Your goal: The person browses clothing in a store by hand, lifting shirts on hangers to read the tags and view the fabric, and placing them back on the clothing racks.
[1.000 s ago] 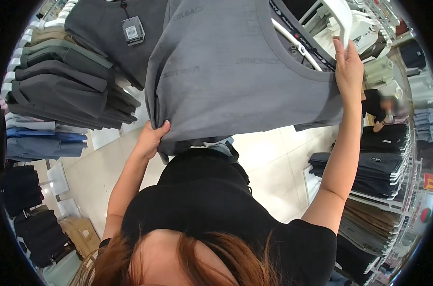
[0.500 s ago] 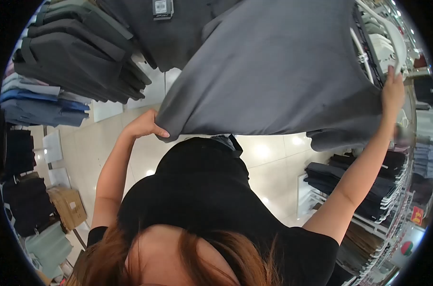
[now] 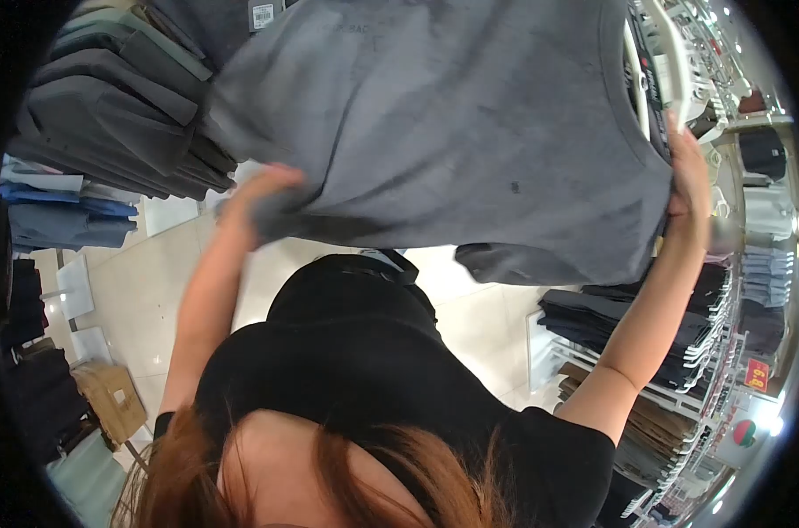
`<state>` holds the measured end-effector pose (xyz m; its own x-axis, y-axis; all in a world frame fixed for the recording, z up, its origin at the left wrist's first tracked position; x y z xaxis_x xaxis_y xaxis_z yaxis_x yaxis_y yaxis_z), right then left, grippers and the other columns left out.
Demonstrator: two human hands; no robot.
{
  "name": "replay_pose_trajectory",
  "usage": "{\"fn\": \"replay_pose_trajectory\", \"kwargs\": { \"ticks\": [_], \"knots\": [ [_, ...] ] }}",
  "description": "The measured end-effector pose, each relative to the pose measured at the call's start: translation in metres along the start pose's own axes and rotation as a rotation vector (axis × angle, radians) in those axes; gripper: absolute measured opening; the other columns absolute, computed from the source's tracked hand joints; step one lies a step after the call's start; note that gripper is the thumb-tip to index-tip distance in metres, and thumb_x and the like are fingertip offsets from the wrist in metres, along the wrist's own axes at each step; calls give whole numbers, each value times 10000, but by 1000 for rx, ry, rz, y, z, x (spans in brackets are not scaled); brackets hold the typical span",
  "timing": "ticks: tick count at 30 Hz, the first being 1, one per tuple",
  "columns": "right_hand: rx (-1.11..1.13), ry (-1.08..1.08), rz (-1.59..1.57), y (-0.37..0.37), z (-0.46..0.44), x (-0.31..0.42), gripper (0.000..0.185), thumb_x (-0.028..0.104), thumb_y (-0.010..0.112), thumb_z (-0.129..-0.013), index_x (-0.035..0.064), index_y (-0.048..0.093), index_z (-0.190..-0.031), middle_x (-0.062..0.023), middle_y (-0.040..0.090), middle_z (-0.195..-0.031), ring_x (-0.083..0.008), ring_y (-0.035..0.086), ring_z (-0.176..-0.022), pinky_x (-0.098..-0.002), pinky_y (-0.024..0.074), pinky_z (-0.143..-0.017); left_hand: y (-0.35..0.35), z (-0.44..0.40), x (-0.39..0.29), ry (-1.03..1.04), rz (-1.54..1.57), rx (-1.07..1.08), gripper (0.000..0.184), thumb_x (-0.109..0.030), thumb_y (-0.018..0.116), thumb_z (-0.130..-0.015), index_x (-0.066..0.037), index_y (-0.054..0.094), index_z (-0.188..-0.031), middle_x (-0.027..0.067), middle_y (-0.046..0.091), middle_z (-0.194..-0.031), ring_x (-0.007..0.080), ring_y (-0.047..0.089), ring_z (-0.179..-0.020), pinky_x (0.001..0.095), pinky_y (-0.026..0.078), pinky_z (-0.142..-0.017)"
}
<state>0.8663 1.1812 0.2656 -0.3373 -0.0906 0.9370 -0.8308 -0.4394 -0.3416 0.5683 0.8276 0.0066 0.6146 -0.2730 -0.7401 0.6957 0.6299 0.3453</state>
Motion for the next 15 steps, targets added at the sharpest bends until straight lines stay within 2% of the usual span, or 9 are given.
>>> {"fn": "replay_pose_trajectory", "kwargs": {
  "ticks": [1, 2, 3, 4, 6, 8, 10, 13, 15],
  "knots": [
    [34, 20, -119, 9, -6, -9, 371, 312, 563, -882, 0, 552, -1083, -87, 630, -916, -129, 615, -764, -281, 515, -638, 59, -20, 5, -207, -826, 337, 606, -369, 727, -655, -38, 577, -1140, 99, 615, -1047, 199, 530, -1028, 316, 382, -911],
    [59, 28, -108, 23, -6, -7, 375, 302, 576, -877, 5, 559, -1105, -81, 632, -954, -116, 608, -793, -260, 499, -675, 96, -38, 41, -292, -1065, 574, 780, -390, 795, -571, -3, 530, -1195, 125, 554, -1185, 210, 504, -1074, 307, 358, -945],
    [49, 0, -67, 31, -5, -5, 388, 315, 570, -879, 11, 563, -1118, -75, 628, -978, -111, 597, -819, -249, 481, -705, 130, -35, 63, -28, -846, 790, 837, -327, 832, -551, 31, 481, -1221, 137, 506, -1242, 220, 479, -1110, 303, 346, -965],
    [36, -23, -25, 33, -6, -4, 401, 329, 563, -881, 16, 566, -1132, -70, 624, -1001, -106, 586, -845, -239, 463, -735, 155, -11, 55, 95, -535, 944, 907, -261, 857, -527, 59, 417, -1253, 143, 487, -1255, 231, 467, -1132, 300, 332, -990],
    [-89, -63, 186, 11, -14, -1, 410, 343, 551, -886, 23, 570, -1142, -60, 615, -1014, -103, 564, -874, -234, 437, -763, 144, -17, 55, 126, -720, 790, 923, -227, 859, -530, 52, 386, -1272, 131, 467, -1271, 238, 455, -1150, 310, 332, -998],
    [-154, -137, 371, -21, -27, -2, 416, 360, 532, -887, 21, 581, -1125, -44, 600, -986, -104, 534, -884, -242, 416, -770, 103, -24, 39, 1, -412, 601, 882, -205, 849, -557, 44, 392, -1269, 142, 467, -1264, 249, 452, -1158, 334, 351, -990],
    [-190, -122, 367, -41, -31, -10, 425, 365, 554, -869, 11, 584, -1103, -39, 594, -956, -103, 521, -874, -236, 407, -758, 80, -28, 17, -134, -101, 615, 863, -180, 836, -584, 34, 377, -1283, 146, 465, -1262, 253, 456, -1152, 349, 370, -975],
    [-190, -81, 444, -48, -44, -27, 466, 382, 574, -851, -13, 572, -1099, -52, 596, -955, -115, 520, -865, -232, 399, -761, 79, -23, -11, 115, -226, 586, 794, -129, 794, -646, 37, 357, -1288, 140, 469, -1249, 239, 454, -1153, 337, 381, -969],
    [-194, -46, 424, -48, -50, -32, 464, 374, 569, -856, -15, 564, -1110, -64, 599, -973, -121, 524, -875, -236, 401, -774, 80, -25, -14, 97, -232, 578, 792, -134, 797, -644, 34, 366, -1286, 133, 468, -1252, 237, 453, -1150, 333, 372, -974]
  ]
}}
Point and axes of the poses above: each hand's wrist, its own z-axis away from the middle knuckle, its own y-axis out of the palm, x = y × z, the point moved 5 cm from there along -z, towards the middle knuckle
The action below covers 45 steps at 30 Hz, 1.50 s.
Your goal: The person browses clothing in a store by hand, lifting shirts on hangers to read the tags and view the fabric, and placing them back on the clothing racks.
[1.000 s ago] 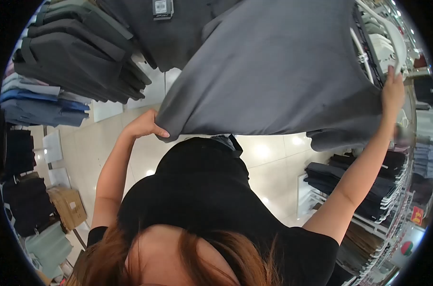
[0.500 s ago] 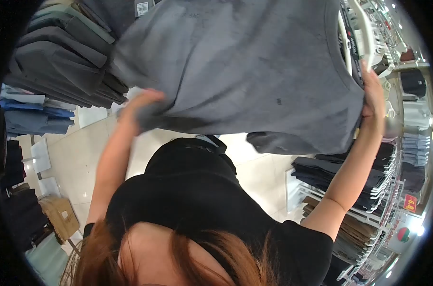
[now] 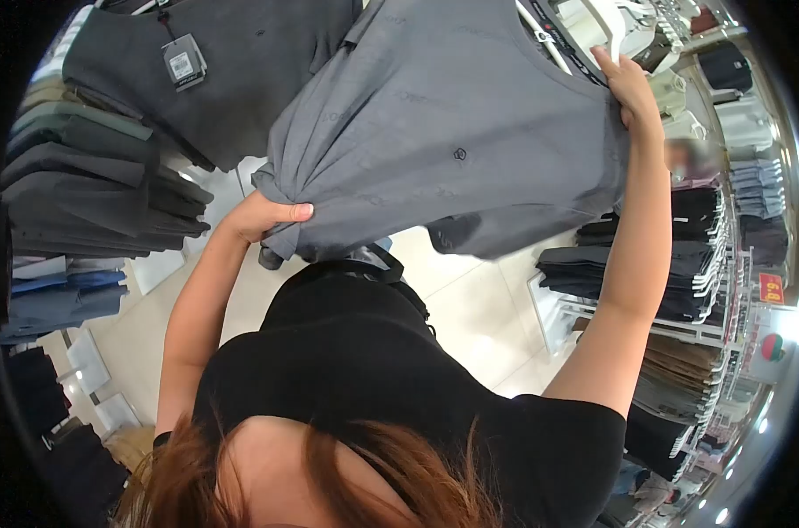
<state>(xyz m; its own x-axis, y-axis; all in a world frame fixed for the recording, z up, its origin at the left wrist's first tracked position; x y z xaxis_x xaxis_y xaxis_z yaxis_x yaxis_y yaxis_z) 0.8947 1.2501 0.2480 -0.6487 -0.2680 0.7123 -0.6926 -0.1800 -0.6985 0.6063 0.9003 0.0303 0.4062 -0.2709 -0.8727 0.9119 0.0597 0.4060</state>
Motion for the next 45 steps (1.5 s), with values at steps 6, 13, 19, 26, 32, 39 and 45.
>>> {"fn": "replay_pose_trajectory", "kwargs": {
  "ticks": [6, 13, 19, 26, 32, 39, 45],
  "knots": [
    [52, -5, -41, 10, -8, 0, 450, 360, 549, -873, -21, 552, -1114, -86, 609, -972, -126, 549, -838, -255, 434, -742, -3, 6, -9, 28, 9, -19, 790, -149, 794, -650, 27, 370, -1293, 119, 466, -1262, 232, 447, -1156, 332, 342, -990],
    [64, -44, -80, 22, -10, 7, 434, 358, 556, -872, -16, 559, -1090, -61, 611, -877, -109, 547, -749, -248, 438, -681, -25, 26, -4, 28, 74, -138, 763, -171, 777, -678, 26, 371, -1293, 119, 468, -1263, 227, 445, -1159, 330, 336, -992],
    [60, -54, -5, 34, 4, 23, 408, 367, 554, -872, -1, 583, -1045, -45, 608, -848, -100, 534, -730, -252, 429, -680, -31, 37, 6, 35, 63, -258, 783, -165, 775, -680, 25, 345, -1306, 115, 452, -1279, 232, 427, -1177, 331, 326, -1001],
    [-120, -414, 255, 24, 40, 53, 377, 331, 560, -855, 42, 584, -1097, -67, 596, -794, -116, 508, -732, -259, 412, -691, -61, 58, 47, 14, -101, -340, 757, -102, 745, -706, 35, 316, -1315, 118, 434, -1295, 234, 413, -1187, 336, 319, -1006],
    [-174, -455, 60, 19, 72, 59, 310, 189, 604, -847, 77, 577, -1134, -49, 612, -863, -99, 511, -793, -229, 404, -755, -94, 64, 79, 56, -24, -594, 551, -67, 699, -746, 49, 443, -1221, 114, 542, -1163, 220, 516, -1055, 310, 380, -936],
    [-208, -471, 209, -8, 101, 64, 340, 157, 584, -865, 47, 544, -1185, -54, 597, -1047, -87, 516, -911, -229, 384, -853, -102, 54, 82, 67, -201, -690, 266, -176, 597, -861, 60, 607, -983, 52, 633, -881, 108, 533, -794, 268, 427, -729],
    [-234, -487, 172, -19, 114, 60, 337, 138, 567, -878, 29, 531, -1195, -45, 576, -1143, -84, 518, -968, -219, 385, -863, -91, 50, 72, 48, -269, -617, 270, -162, 584, -864, 67, 592, -1006, 54, 633, -892, 109, 540, -781, 260, 433, -741]
  ]
}}
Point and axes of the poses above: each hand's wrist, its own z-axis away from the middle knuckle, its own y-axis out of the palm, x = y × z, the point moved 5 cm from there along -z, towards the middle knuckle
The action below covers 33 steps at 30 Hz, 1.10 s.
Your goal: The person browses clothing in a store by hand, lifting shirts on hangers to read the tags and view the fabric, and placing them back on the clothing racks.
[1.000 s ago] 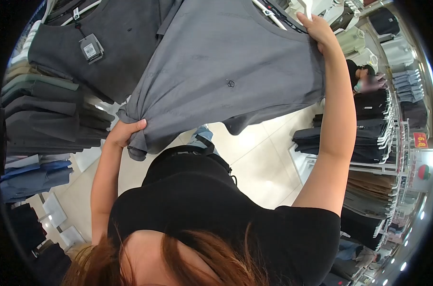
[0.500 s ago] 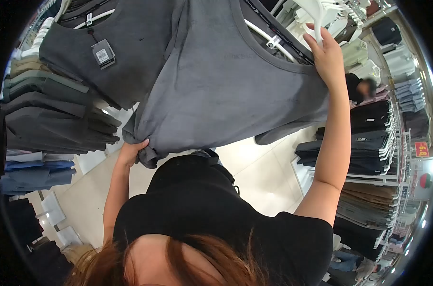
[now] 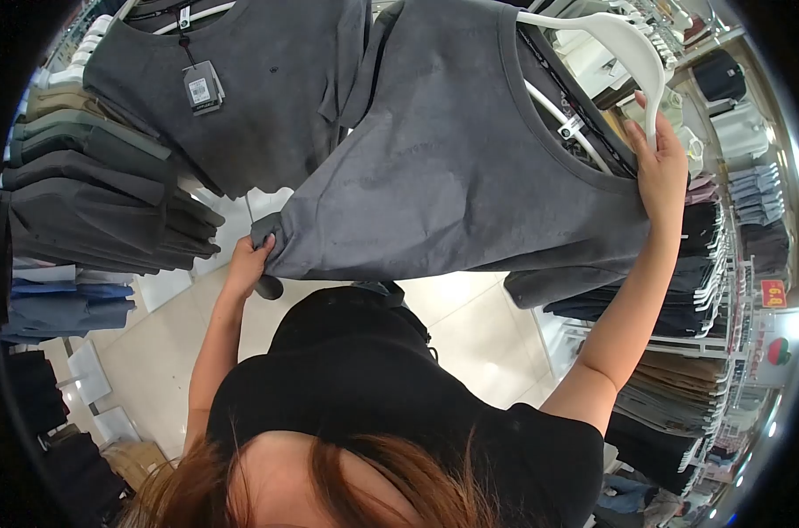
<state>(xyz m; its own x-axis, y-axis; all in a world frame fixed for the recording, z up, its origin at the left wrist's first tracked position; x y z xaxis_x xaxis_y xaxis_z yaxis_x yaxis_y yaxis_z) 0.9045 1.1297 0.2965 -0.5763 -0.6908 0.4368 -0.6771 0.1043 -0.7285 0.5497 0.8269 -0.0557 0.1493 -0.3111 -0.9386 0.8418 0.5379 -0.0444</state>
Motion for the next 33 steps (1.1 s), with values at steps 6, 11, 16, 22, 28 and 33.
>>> {"fn": "replay_pose_trajectory", "kwargs": {
  "ticks": [6, 11, 16, 22, 28, 33],
  "knots": [
    [-412, -225, 82, -32, 11, -18, 278, 115, 611, -846, -34, 563, -1075, -63, 612, -988, -90, 557, -821, -223, 430, -747, 9, 9, -18, 125, -239, 153, 557, -178, 716, -724, 77, 480, -1160, 174, 568, -1090, 237, 539, -997, 333, 407, -876],
    [-1009, -266, -216, -35, -3, -77, 178, 176, 517, -842, 14, 572, -790, -68, 600, -678, -172, 563, -670, -297, 455, -638, 58, 26, -83, 610, -443, 62, 983, -269, 770, -630, 43, 187, -1357, 226, 245, -1401, 326, 250, -1304, 375, 212, -1058],
    [-599, 133, -1298, 62, -60, -131, 326, 310, 394, -885, 28, 532, -800, -63, 519, -637, -212, 522, -765, -352, 378, -801, 200, 67, -112, 1047, -595, 523, 395, -47, 559, -684, -127, 575, -1070, 52, 581, -639, 266, 584, -683, 453, 356, -912],
    [-305, 43, -1858, 97, -83, -135, 505, 472, 246, -937, 44, 484, -812, -57, 422, -589, -260, 473, -878, -417, 285, -996, 242, 101, -92, 1042, -580, 1003, 271, -3, 551, -656, -26, 580, -925, 144, 592, -689, 328, 593, -678, 406, 472, -590],
    [-271, -162, -1913, 61, -70, -85, 403, 390, 224, -963, 93, 450, -811, -52, 372, -547, -291, 472, -857, -484, 302, -987, 250, 107, -86, 999, -430, 1066, 327, 32, 527, -648, -13, 591, -966, 152, 606, -805, 341, 579, -804, 418, 461, -705],
    [-454, 104, -1208, 57, -56, -49, 300, 255, 413, -942, 11, 458, -1111, -61, 407, -502, -239, 493, -595, -373, 436, -696, 230, 90, -97, 640, -231, 901, 342, 66, 443, -694, -10, 543, -1012, 137, 550, -790, 252, 534, -784, 325, 433, -700]
  ]
}}
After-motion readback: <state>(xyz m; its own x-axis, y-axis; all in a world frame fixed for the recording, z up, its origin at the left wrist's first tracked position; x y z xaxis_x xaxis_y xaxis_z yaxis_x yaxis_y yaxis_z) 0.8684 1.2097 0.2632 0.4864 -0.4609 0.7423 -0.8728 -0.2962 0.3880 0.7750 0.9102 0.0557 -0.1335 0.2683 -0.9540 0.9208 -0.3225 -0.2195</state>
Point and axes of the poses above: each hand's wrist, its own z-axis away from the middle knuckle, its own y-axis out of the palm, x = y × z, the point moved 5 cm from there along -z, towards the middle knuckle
